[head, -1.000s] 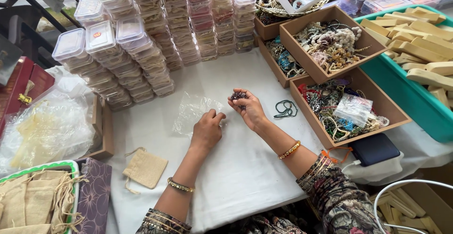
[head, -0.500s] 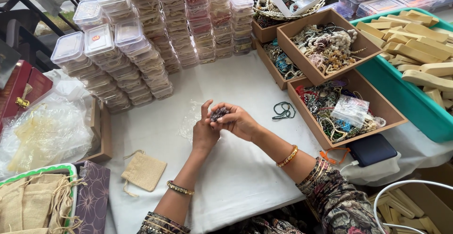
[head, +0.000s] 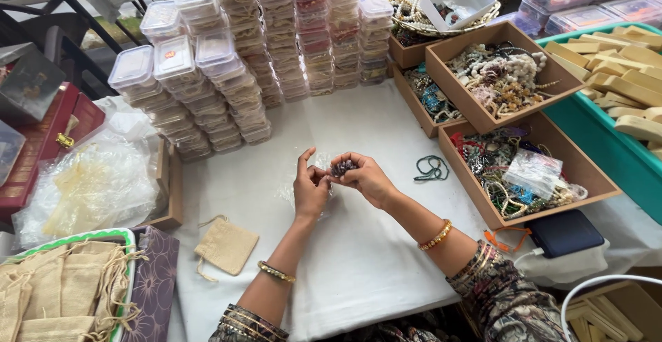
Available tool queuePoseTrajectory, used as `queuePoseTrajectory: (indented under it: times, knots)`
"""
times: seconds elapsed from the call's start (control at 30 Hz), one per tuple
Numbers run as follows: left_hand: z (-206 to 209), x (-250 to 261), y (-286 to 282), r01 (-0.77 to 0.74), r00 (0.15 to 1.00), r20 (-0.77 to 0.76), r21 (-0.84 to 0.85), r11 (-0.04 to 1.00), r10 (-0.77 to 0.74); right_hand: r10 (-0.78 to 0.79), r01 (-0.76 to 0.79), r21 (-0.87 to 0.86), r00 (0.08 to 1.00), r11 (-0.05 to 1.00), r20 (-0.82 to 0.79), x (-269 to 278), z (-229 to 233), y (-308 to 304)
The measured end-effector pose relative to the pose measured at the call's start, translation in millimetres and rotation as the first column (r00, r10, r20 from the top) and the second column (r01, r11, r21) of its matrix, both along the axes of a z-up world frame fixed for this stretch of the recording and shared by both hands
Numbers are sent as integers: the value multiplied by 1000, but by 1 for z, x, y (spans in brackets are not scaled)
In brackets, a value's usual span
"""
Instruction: The person picks up beaded bracelets from a box, places them into small clear plastic bags, and then puts the bags into small beige drawstring pouches. They then place the pouches into small clear plastic containers and stack them on the table.
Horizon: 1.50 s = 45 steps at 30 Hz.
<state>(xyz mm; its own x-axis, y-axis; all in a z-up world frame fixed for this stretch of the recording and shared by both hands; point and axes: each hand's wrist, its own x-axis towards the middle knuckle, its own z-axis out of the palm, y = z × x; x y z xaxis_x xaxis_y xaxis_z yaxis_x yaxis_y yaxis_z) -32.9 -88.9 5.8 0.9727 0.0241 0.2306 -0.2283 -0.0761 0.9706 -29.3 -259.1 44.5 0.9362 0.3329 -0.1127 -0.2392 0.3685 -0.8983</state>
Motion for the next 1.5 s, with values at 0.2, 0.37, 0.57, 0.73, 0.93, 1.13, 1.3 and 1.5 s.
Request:
queuePoseTrajectory:
  times: [0.2, 0.37, 0.57, 0.73, 0.93, 1.13, 1.3, 1.5]
  knots:
    - [22, -11, -5, -232, 958, 217, 190, 954, 189, 63, -62, -163, 998, 985, 3, 2, 6, -5]
    - [37, -21, -4, -248, 956, 240, 360, 900, 167, 111, -110, -322, 994, 940, -15, 4, -14, 1]
    - [32, -21, -5, -332, 914, 395, 593, 733, 94, 119, -117, -122, 993, 986, 8, 6, -23, -1]
    - [22, -15, -4, -251, 953, 292, 600, 760, 84, 49, 0, -301, 987, 954, 156, 5, -29, 7]
    - [18, -4, 4, -135, 981, 182, 406, 904, 65, 90, 475, -650, 763, 593, 640, -15, 8, 12]
    - [7, 13, 12, 203, 979, 56, -257, 945, -195, -2, 527, -544, 719, 653, 695, -28, 30, 13]
    - [34, 4, 19, 198, 980, 68, -344, 918, -186, 17, 636, -288, 396, 716, 918, -28, 22, 13]
    - [29, 13, 39, 243, 967, 128, -216, 946, -219, 90, 728, -279, 288, 627, 953, -27, 47, 2]
